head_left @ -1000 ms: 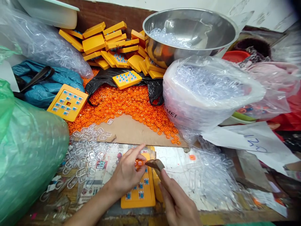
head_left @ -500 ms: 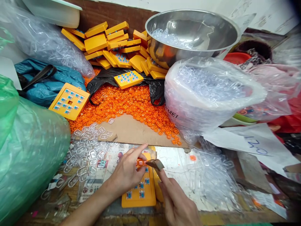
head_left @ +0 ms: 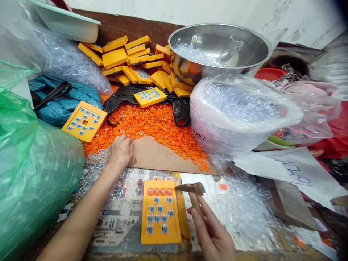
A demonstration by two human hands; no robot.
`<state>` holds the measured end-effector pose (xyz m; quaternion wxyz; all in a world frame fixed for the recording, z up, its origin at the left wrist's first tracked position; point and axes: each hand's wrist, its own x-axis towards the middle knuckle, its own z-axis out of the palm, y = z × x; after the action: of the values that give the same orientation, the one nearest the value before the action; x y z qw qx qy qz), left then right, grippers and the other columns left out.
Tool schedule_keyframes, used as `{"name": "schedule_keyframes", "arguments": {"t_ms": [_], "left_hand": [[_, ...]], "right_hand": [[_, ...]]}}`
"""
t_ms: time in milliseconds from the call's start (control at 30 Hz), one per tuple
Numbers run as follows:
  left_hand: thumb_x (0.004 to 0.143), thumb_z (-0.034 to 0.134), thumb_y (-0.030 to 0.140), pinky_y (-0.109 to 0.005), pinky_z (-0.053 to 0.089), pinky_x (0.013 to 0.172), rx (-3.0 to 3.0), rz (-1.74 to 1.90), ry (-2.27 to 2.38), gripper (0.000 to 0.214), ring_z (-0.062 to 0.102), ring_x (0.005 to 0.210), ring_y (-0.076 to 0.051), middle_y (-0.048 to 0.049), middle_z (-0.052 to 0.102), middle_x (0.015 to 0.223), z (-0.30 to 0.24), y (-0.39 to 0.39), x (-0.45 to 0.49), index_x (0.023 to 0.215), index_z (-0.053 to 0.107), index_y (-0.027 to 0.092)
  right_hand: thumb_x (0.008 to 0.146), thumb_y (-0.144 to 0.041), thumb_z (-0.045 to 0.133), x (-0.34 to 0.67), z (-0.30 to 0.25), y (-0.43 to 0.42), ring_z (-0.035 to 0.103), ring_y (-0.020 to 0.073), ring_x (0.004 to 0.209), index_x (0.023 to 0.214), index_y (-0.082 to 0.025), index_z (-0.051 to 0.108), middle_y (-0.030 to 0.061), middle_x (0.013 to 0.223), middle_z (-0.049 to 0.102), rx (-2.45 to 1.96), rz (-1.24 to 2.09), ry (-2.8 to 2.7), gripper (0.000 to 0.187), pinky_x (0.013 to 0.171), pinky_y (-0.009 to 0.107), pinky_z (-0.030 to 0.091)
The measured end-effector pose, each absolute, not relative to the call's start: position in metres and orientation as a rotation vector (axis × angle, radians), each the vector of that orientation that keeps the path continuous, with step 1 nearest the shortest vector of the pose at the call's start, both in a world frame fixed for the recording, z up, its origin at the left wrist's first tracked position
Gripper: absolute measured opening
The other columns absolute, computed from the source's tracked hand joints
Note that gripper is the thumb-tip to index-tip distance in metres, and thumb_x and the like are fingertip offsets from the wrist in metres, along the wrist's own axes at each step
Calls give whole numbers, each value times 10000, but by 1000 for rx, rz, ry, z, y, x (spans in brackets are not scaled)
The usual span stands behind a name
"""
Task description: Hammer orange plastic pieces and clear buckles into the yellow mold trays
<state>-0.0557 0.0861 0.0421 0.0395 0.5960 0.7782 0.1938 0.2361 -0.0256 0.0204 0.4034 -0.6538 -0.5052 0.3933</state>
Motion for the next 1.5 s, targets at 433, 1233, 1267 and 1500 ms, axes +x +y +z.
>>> {"name": "schedule_keyframes", "arguments": {"t_ms": [433,1233,1267,1500], "left_hand": [[829,531,263,-403,513,765,1696,492,2426,172,664,845,-304,-114,714,852,44,64,-65,875,675,182],[871,479,130,-341,491,887,1949,597,2170,270,635,989,-256,-99,704,1025,35,119,-36,955,733,168],[861,477,111,-338,498,865,1957,597,2146,273,643,964,-254,-100,710,994,32,124,-33,937,734,163],[832,538,113,-298,525,775,1986,661,1937,206,666,819,-207,-52,718,839,16,121,-23,822,733,179]], "right_hand": [[852,-524,607,234,13,-28,616,280,1189,1176,-223,695,64,1286,656,-1625,1003,-1283,451,1046,431,467],[836,-516,628,232,12,-26,659,286,1114,1153,-242,715,51,1197,708,-1630,974,-1309,427,938,383,554],[831,-524,632,232,11,-26,657,291,1115,1158,-250,713,51,1185,714,-1642,979,-1292,434,900,374,574],[864,-492,599,244,0,-27,642,281,1148,1266,-253,643,52,1232,691,-1671,920,-1369,470,957,375,536]]}}
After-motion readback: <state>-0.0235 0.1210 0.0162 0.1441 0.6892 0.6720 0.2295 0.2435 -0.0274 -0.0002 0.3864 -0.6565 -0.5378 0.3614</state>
